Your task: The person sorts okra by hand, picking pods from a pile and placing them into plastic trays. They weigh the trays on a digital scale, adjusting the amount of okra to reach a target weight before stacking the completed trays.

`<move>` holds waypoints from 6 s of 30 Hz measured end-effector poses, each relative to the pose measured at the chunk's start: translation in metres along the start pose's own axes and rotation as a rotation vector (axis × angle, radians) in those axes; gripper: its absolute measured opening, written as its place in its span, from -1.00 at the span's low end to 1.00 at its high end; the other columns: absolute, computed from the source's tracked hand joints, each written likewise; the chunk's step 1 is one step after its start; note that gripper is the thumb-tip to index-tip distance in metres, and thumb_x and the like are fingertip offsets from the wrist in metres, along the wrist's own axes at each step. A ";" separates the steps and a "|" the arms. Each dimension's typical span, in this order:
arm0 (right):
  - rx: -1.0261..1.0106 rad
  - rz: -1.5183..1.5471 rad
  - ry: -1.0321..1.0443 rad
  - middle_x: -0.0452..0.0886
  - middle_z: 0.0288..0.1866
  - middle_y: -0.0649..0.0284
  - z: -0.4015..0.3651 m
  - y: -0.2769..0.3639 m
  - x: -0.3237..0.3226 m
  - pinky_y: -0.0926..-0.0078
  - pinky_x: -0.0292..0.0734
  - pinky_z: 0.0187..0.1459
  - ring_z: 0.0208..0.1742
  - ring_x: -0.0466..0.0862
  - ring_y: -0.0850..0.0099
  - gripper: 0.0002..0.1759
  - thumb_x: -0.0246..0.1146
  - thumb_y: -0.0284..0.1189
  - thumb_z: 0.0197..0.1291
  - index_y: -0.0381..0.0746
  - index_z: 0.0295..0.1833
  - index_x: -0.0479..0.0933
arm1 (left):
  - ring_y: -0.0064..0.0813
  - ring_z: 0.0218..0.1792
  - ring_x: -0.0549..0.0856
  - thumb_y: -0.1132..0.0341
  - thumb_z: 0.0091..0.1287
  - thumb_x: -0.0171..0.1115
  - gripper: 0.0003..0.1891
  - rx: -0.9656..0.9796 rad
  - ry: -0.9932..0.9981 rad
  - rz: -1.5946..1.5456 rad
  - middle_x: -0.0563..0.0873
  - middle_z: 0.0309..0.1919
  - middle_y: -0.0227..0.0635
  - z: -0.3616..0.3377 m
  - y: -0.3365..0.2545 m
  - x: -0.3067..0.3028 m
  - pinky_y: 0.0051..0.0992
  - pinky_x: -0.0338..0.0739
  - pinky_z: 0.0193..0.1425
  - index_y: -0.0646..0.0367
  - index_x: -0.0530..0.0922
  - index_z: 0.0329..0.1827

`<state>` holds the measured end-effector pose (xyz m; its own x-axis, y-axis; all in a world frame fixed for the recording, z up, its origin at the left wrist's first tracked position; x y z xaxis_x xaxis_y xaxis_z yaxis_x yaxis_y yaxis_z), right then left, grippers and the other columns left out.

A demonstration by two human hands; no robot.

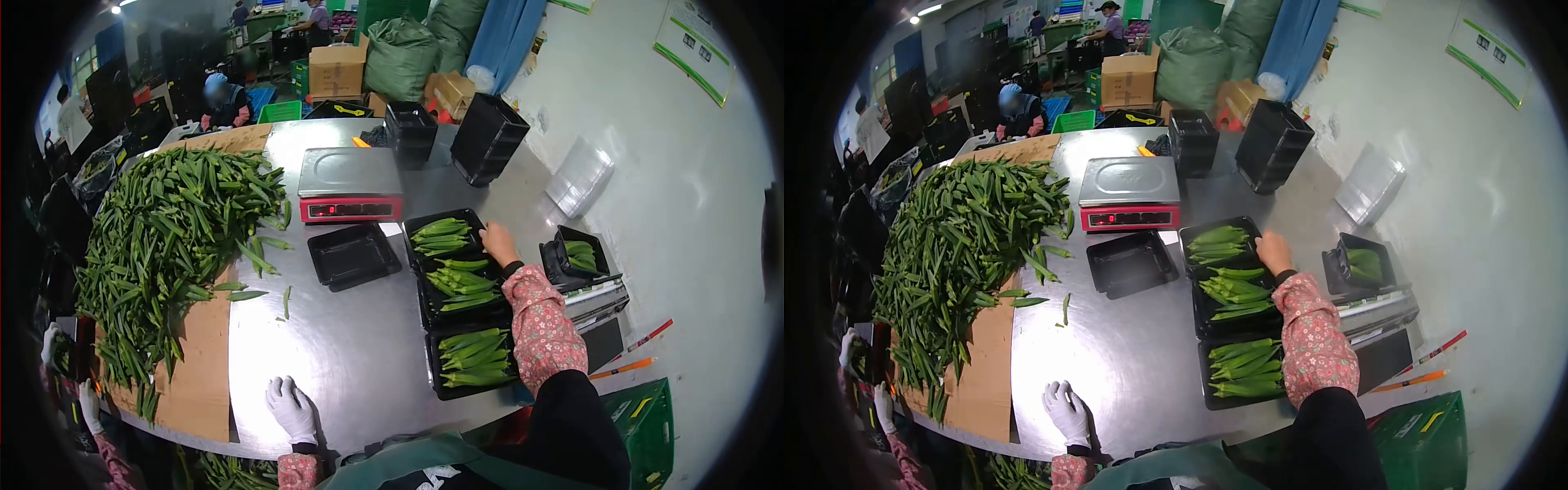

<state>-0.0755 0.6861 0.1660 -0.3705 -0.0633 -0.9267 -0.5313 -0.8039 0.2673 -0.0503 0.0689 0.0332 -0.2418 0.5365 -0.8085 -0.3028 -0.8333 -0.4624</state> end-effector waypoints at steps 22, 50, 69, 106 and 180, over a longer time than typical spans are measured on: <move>-0.622 -0.196 -0.568 0.66 -0.18 0.16 -0.010 0.142 -0.029 0.10 0.52 -0.13 -0.09 0.63 0.10 -0.77 0.27 -0.35 0.16 -0.22 -0.11 0.55 | 0.05 0.27 0.43 0.47 0.20 0.26 -0.68 -0.033 -0.003 -0.007 0.54 0.10 -0.07 0.008 -0.009 -0.008 -0.01 0.21 0.45 0.18 0.54 0.05; -1.359 0.270 0.780 0.63 -0.43 0.02 -0.253 0.324 0.072 0.02 0.54 -0.32 -0.34 0.66 -0.04 -0.79 0.18 -0.29 0.26 -0.23 -0.25 0.51 | -0.06 0.22 0.53 0.31 0.39 0.18 -0.60 -0.268 -0.091 -0.570 0.56 0.15 -0.05 -0.010 0.009 -0.002 -0.22 0.38 0.37 0.29 0.46 0.23; -1.395 0.426 1.209 0.66 -0.31 0.02 -0.269 0.335 0.060 0.13 0.53 -0.18 -0.24 0.67 0.00 -0.73 0.21 -0.43 0.20 -0.30 -0.02 0.43 | -0.12 0.48 0.27 0.32 0.38 0.30 -0.23 -0.377 0.070 -1.043 0.29 0.46 0.04 -0.016 -0.038 0.007 -0.23 0.15 0.54 0.33 0.09 0.55; -1.752 0.324 0.390 0.54 -0.36 0.34 -0.289 0.378 -0.045 0.47 0.49 -0.35 -0.34 0.58 0.41 -0.77 0.22 -0.43 0.09 -0.21 -0.10 0.55 | -0.51 0.09 0.59 -0.05 0.59 -0.09 -0.38 -0.623 -0.040 -1.989 0.55 0.15 -0.26 -0.010 -0.014 -0.071 -0.48 0.51 0.20 0.24 0.21 0.50; -0.838 0.281 0.544 0.72 -0.09 0.05 -0.150 0.370 -0.022 0.35 0.61 -0.10 -0.15 0.74 0.18 -0.67 0.32 -0.37 0.28 -0.29 0.09 0.59 | -0.09 0.35 0.49 0.29 0.39 0.23 -0.41 -0.491 -0.098 -0.619 0.52 0.31 0.08 -0.001 0.074 -0.071 -0.24 0.35 0.43 0.33 0.33 0.45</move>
<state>-0.1497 0.3011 0.2457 0.1058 -0.4033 -0.9089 0.2989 -0.8589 0.4159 -0.0546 -0.0313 0.0558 -0.2497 0.9115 -0.3270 0.0263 -0.3311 -0.9432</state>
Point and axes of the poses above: each hand's wrist, its own z-axis towards the middle knuckle, its own x-axis out of the palm, y = z × x, the point moved 4 cm from there along z, towards the middle knuckle
